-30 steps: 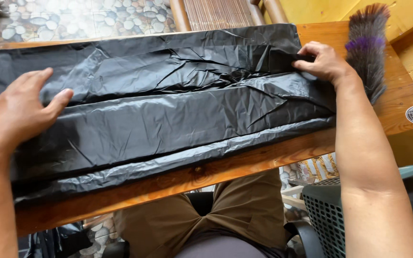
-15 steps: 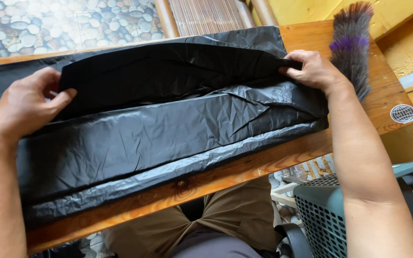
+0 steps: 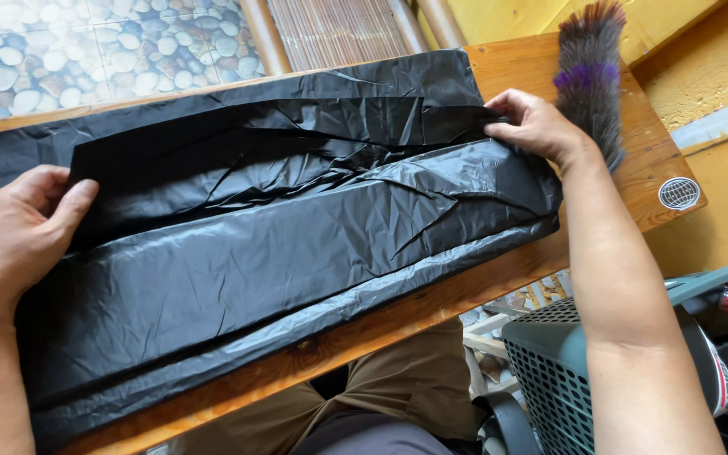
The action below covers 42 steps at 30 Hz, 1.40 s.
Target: The person spreads a black plastic bag on a wooden table, uses a feather duster to wipe the bag and the table surface, and folds the bag into a long rectangular shape.
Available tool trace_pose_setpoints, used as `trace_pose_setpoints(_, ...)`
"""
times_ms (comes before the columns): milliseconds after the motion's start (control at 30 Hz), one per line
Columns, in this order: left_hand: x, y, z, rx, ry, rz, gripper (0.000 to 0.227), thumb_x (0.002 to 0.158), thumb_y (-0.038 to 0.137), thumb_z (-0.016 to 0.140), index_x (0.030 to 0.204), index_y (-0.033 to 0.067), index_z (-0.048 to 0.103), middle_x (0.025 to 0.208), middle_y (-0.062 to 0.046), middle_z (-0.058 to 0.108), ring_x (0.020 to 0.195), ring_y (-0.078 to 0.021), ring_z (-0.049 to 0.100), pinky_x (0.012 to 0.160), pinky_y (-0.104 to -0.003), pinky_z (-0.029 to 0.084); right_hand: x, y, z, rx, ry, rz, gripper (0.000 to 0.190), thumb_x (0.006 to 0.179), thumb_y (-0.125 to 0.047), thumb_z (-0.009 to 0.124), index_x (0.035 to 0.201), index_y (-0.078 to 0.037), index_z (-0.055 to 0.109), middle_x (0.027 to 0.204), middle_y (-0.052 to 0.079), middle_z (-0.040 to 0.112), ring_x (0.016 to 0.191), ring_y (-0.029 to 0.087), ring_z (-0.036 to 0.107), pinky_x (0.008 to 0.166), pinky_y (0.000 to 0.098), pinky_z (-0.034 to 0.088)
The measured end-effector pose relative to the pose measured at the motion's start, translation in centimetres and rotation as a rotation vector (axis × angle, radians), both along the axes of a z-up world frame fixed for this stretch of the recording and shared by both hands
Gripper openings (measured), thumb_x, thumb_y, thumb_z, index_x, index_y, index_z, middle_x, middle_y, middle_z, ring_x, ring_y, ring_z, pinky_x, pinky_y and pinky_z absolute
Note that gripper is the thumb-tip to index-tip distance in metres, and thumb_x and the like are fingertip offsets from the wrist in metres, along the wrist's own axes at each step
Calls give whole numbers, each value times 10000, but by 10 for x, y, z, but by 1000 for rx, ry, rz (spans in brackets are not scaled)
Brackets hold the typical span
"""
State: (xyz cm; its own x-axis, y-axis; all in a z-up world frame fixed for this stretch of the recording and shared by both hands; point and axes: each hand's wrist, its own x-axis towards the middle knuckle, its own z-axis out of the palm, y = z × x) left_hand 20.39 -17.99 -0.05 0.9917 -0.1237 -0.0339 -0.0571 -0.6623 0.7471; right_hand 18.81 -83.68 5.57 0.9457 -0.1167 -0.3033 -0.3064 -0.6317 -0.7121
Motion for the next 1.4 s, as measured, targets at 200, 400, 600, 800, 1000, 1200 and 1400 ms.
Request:
trace_pose_setpoints(200,6,6,-22,44,-63,60,205,1204,281,688,1207,76,690,892,-18,642,759,-116,517,694,-306,399,8,-20,-25,-112,-186,8,137,1051,-255,702,1011,-126,676,894,-57,651,825,32,561,752,207,458)
trace_pose_setpoints(400,9,-4,-3,331,-110,7,347,1106,375,690,1252,60,689,1015,-93,713,878,-243,650,792,-406,471,5,2,2,-427,-209,166,170,1042,-277,652,1075,-126,724,975,15,680,894,157,616,836,321,467)
trace_pose_setpoints(600,-5,-90,42,727,-620,-171,481,1035,396,670,1375,57,691,1271,-166,689,1182,-350,625,981,-460,503,6,31,25,-581,-169,397,329,904,-360,693,1169,-178,626,1285,110,544,1274,299,519,1171,574,255)
trace_pose_setpoints(800,-25,-240,46,259,-572,-657,436,930,380,710,1186,28,679,1171,-194,693,1096,-387,638,915,-488,496,19,25,1,-591,-218,506,216,924,-369,748,1044,-193,718,1144,69,628,1100,294,629,982,443,467)
trace_pose_setpoints(1000,-40,-290,11,306,-553,-781,756,931,603,582,1386,-1,578,1450,-254,552,1428,-382,458,1143,-483,325,17,13,-2,-399,-315,419,181,1020,-289,662,1072,-116,661,1158,153,666,1120,369,665,957,496,537)
trace_pose_setpoints(1200,-43,-291,-1,265,-676,-758,691,962,635,526,1298,33,573,1515,-271,488,1438,-401,413,1157,-534,294,44,20,6,-505,-262,263,189,1093,-265,572,1113,-78,556,955,118,678,869,320,647,790,460,475)
trace_pose_setpoints(1400,-45,-292,-3,269,-682,-747,704,965,633,509,1321,29,575,1539,-291,464,1459,-406,396,1173,-546,274,64,18,-7,-470,-255,289,185,1097,-239,512,1127,-73,587,1016,131,679,937,317,634,837,447,465)
